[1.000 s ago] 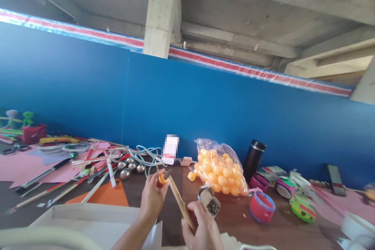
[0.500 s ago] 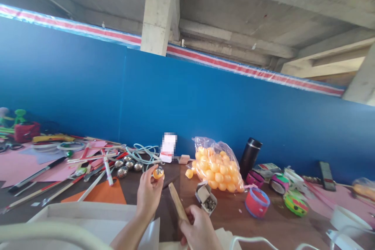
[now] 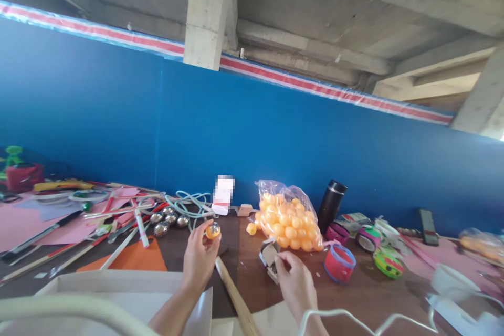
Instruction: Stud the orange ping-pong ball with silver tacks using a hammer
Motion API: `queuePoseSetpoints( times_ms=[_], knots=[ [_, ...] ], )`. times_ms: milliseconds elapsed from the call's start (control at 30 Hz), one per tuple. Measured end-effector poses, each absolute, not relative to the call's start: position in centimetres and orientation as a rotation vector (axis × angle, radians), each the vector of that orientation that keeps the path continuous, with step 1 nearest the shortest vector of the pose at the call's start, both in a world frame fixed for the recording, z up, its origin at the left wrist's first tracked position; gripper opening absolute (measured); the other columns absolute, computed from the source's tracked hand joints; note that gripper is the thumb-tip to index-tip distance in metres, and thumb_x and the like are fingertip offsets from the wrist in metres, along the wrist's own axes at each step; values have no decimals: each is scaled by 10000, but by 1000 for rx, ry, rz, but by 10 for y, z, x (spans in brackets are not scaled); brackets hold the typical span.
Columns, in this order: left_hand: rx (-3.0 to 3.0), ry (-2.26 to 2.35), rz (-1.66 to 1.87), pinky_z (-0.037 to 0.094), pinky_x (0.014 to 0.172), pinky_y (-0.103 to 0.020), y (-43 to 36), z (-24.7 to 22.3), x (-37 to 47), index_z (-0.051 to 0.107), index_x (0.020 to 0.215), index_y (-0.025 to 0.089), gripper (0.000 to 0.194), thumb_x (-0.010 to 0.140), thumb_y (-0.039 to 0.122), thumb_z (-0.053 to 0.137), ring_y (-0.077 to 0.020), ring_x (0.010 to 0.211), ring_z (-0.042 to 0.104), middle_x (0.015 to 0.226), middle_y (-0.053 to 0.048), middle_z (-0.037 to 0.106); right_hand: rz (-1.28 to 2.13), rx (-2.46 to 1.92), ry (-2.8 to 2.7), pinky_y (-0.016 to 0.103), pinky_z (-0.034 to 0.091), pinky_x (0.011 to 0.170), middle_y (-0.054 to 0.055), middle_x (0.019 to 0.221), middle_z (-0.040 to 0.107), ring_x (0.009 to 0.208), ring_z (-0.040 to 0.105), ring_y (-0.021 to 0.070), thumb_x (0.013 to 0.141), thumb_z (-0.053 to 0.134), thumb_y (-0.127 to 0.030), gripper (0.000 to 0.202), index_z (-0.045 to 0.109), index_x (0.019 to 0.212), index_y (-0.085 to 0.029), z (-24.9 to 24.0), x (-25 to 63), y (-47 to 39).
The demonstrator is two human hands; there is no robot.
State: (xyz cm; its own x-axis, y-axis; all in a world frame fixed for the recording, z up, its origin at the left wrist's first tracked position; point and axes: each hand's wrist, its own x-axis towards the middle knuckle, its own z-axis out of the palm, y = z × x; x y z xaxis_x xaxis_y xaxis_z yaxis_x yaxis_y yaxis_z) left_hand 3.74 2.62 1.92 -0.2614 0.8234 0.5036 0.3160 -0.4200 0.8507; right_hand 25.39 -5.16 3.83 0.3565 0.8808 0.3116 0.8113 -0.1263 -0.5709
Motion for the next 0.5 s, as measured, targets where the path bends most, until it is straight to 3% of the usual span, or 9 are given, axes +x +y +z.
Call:
queuePoseSetpoints(
  times_ms=[500],
  knots=[
    [1692,1224,1636,550,675,-345,15,18,48,569,1075,238,342,737,291,551,-202,791,608,1018,-63,581,140,-2154,-1443,303,368,573,70,819,637,765,617,238,770,491,-374,207,678,760,-288,33,260,-51]
  ],
)
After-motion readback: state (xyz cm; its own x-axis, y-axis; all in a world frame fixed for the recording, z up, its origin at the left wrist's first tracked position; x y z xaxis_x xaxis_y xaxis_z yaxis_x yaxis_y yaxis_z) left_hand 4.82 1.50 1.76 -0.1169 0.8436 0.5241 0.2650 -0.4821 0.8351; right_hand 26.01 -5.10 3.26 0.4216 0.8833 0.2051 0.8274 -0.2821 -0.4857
